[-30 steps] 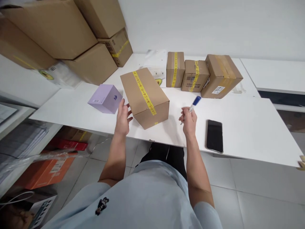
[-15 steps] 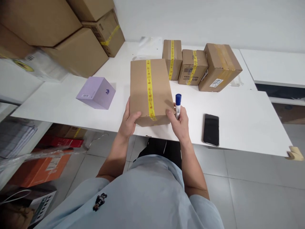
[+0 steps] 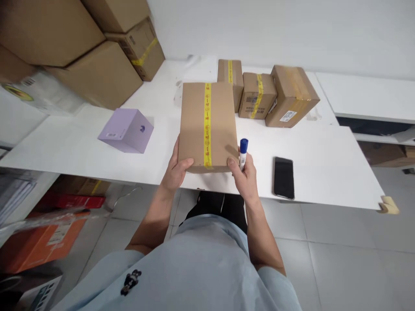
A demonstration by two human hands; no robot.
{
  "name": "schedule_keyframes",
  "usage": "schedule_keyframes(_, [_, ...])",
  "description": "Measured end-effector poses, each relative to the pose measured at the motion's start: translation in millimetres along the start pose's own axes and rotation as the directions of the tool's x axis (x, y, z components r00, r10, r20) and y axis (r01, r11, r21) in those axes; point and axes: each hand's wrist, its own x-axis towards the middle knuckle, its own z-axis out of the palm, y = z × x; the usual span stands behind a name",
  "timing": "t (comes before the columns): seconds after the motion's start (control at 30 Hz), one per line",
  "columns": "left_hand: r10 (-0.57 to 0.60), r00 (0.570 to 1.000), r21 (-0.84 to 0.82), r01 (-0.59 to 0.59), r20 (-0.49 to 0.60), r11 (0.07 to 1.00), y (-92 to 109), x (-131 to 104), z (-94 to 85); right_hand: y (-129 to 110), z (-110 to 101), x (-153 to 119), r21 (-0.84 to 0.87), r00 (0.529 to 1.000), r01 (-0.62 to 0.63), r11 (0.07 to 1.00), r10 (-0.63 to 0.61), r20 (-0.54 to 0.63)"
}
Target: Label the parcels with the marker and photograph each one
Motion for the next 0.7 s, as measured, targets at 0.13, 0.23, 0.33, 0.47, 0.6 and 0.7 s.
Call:
schedule_keyframes(0.13, [0.01, 0.999, -0.017, -0.01, 0.044, 1.0, -0.3, -1.5, -3.0, 1.2, -6.1, -5.3, 0.13, 0.995, -0.101, 0.986, 0.101, 0.005])
schedule_keyframes(0.23, [0.012, 0.994, 0.015, -0.013, 0.112, 1.0, -7.5, 2.3, -3.9, 13.3, -10.5, -1.3, 0.179, 0.994, -0.105, 0.978, 0.108, -0.007])
schedule_keyframes(0.33, [-0.017, 0.993, 0.073, 0.009, 0.114, 0.997, -27.8, 5.4, -2.1, 32.0, -10.4, 4.1, 0.253, 0.991, -0.11, 0.961, 0.124, -0.041])
schedule_keyframes(0.47, [-0.031, 0.999, 0.134, 0.027, 0.031, 0.991, -63.4, 3.6, 3.7, 58.1, -2.7, 4.6, 0.332, 0.978, -0.139, 0.933, 0.183, -0.104])
schedule_keyframes(0.6, [-0.006, 0.998, 0.207, 0.018, -0.059, 0.978, -87.3, -1.3, 8.4, 74.6, 3.9, 2.2, 0.371, 0.966, -0.15, 0.916, 0.216, -0.141])
schedule_keyframes(0.7, [-0.009, 0.996, 0.219, 0.027, -0.084, 0.975, -96.5, -5.0, 9.9, 80.0, 4.9, 2.1, 0.367, 0.964, -0.155, 0.917, 0.223, -0.148])
